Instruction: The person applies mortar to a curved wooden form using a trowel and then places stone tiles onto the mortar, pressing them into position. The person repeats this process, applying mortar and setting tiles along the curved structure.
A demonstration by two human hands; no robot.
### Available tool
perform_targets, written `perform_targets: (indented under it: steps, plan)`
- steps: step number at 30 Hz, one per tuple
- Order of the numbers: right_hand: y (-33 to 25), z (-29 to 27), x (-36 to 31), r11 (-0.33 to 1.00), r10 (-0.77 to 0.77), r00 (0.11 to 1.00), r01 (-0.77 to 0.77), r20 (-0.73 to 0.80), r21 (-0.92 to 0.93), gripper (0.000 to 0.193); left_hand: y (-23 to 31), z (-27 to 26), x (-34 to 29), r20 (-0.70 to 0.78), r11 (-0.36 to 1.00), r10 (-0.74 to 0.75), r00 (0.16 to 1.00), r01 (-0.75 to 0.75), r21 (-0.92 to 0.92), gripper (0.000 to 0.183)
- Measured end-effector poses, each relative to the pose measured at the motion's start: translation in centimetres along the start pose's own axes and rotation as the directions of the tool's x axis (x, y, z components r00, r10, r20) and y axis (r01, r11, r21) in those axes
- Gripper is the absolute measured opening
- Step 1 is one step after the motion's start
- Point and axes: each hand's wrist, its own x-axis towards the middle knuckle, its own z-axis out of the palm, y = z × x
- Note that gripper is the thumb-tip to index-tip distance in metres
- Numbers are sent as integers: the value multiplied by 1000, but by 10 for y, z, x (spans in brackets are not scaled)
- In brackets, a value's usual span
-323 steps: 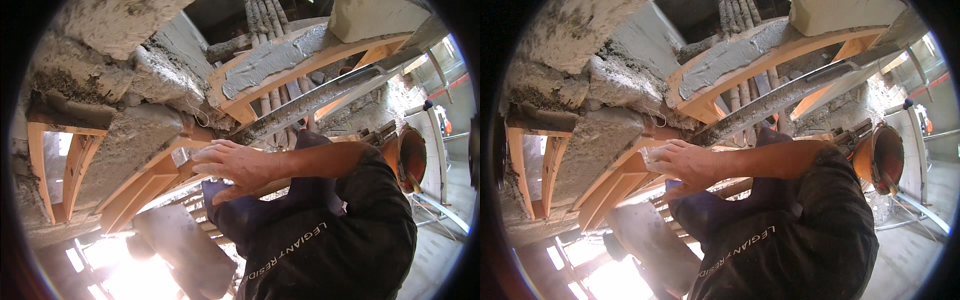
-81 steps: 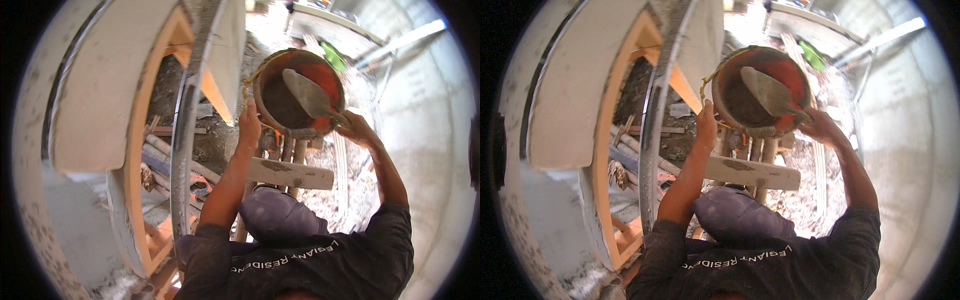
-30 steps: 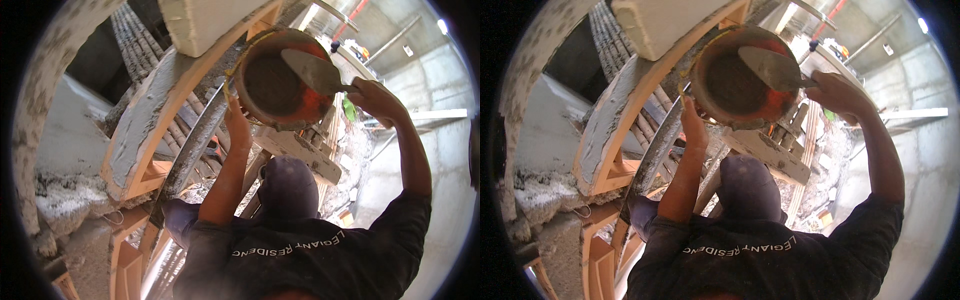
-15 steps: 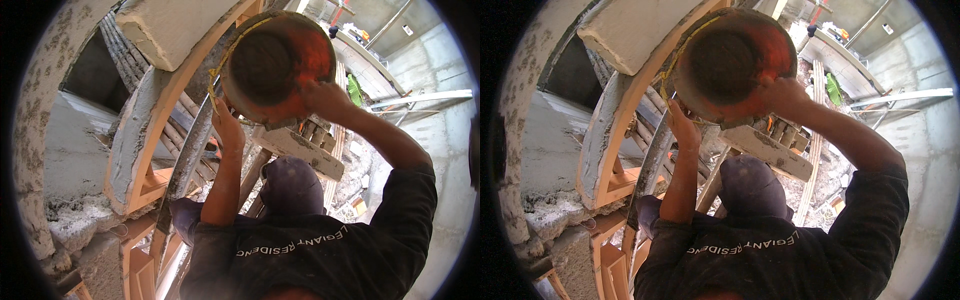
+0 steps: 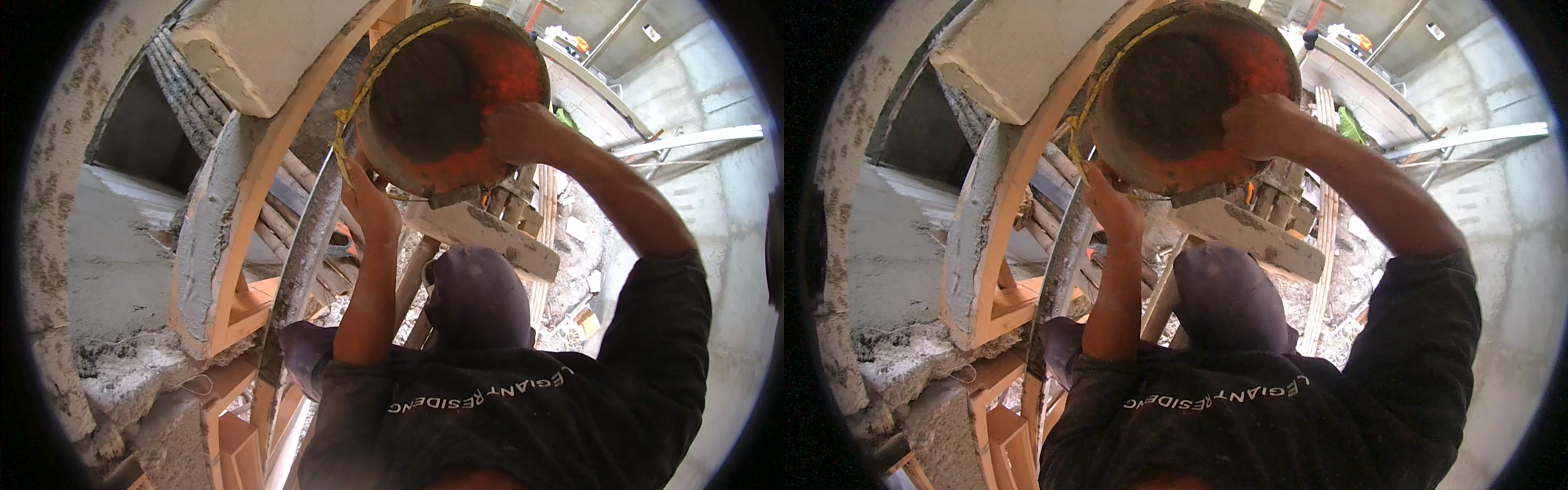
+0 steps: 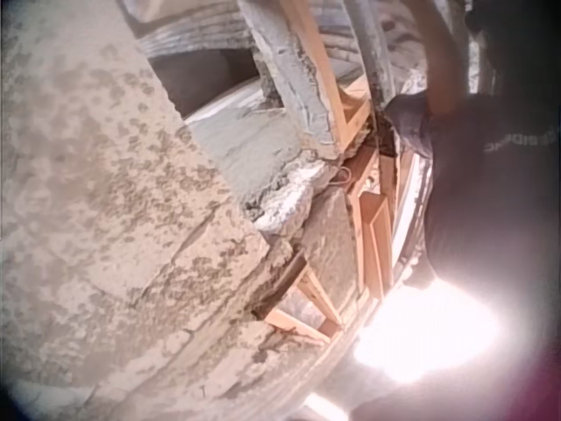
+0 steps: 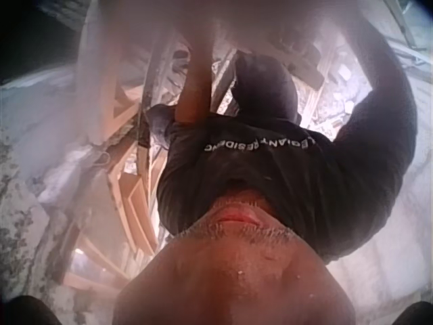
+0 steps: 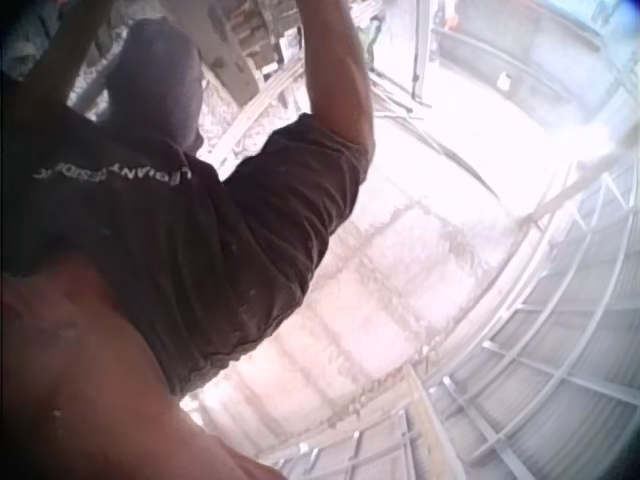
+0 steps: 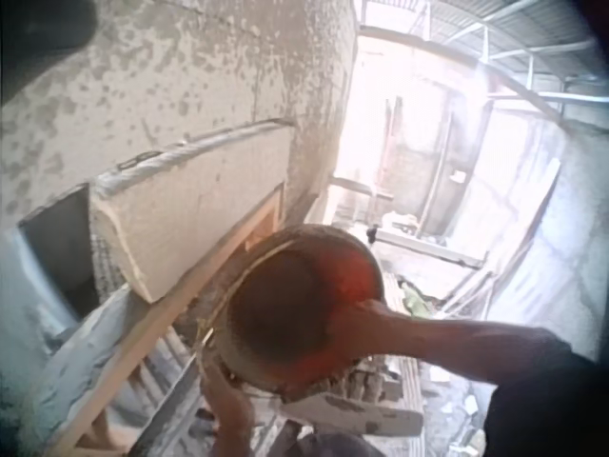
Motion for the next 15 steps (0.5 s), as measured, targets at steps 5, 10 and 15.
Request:
perform_targets:
  steps: [5, 10, 15]
  plan:
    - [-9, 46, 16, 940, -159, 974, 199, -160, 279, 36, -5, 0, -1, -37, 998, -62, 997, 62, 11, 53]
    - [-18, 20, 1, 663, 106, 994, -84, 18, 743, 45, -10, -2, -2, -119, 986, -151, 981, 141, -89, 54]
    - [1, 16, -20, 669, 159, 979, -10, -130, 743, 45, -9, -1, 5, -155, 974, -195, 968, 172, -147, 55]
